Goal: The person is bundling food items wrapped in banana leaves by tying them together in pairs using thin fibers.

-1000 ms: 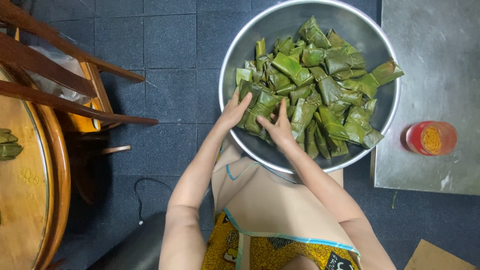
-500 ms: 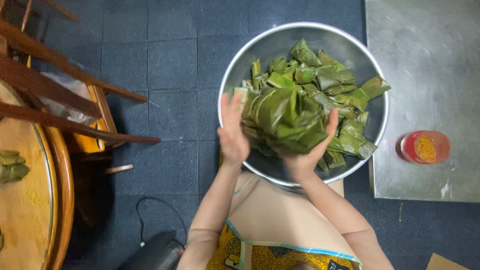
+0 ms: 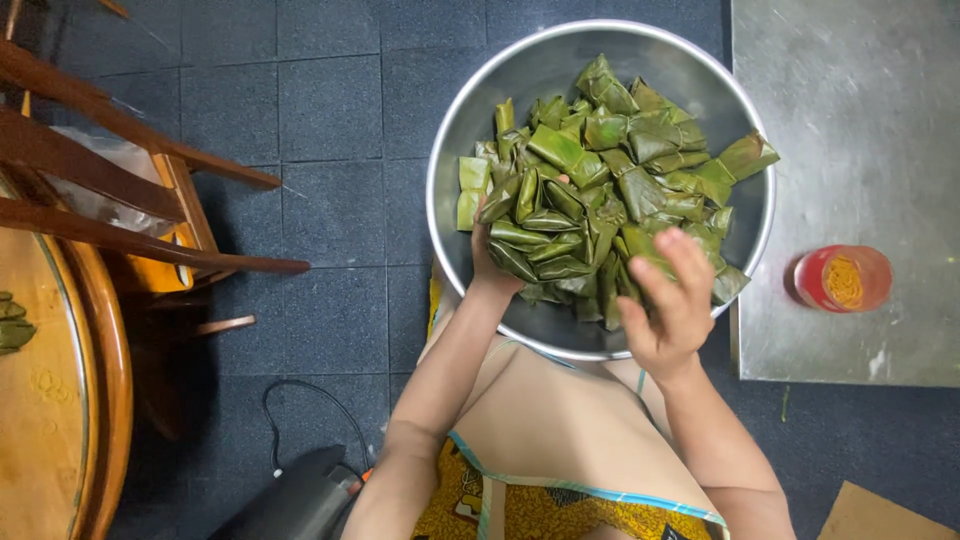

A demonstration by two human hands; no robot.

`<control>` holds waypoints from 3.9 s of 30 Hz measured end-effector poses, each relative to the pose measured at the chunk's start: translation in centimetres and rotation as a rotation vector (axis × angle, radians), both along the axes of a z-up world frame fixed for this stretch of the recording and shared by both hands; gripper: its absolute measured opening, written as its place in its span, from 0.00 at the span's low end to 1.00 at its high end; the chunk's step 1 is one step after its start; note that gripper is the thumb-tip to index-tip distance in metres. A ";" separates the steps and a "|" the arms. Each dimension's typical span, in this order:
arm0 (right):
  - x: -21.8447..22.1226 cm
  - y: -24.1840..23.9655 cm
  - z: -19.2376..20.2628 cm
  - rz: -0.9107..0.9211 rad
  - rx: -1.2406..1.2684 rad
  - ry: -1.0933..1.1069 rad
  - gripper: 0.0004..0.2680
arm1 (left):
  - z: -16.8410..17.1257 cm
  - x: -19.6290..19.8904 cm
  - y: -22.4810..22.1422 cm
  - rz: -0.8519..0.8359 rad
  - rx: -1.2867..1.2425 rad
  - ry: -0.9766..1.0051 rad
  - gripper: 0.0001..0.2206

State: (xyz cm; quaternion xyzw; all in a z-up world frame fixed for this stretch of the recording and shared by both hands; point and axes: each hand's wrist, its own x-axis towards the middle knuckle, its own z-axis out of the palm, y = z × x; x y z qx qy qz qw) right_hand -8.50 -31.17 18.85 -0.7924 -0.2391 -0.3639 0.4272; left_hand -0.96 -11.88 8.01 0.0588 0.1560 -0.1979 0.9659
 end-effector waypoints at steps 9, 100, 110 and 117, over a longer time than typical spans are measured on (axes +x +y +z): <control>-0.1 1.2 -1.4 -0.047 -0.222 -0.116 0.15 | 3.4 1.2 -0.3 -0.178 -0.147 -0.370 0.40; 12.3 -9.0 -9.6 -0.228 -0.356 1.004 0.24 | 5.5 -5.8 6.2 -0.131 1.697 -0.313 0.34; 6.6 -4.6 -0.5 0.306 -0.083 0.738 0.21 | -1.4 -5.9 7.4 0.098 2.364 -0.588 0.07; 5.4 0.1 3.3 0.445 -0.270 0.770 0.19 | -3.7 -3.8 5.0 -0.022 2.416 -0.546 0.07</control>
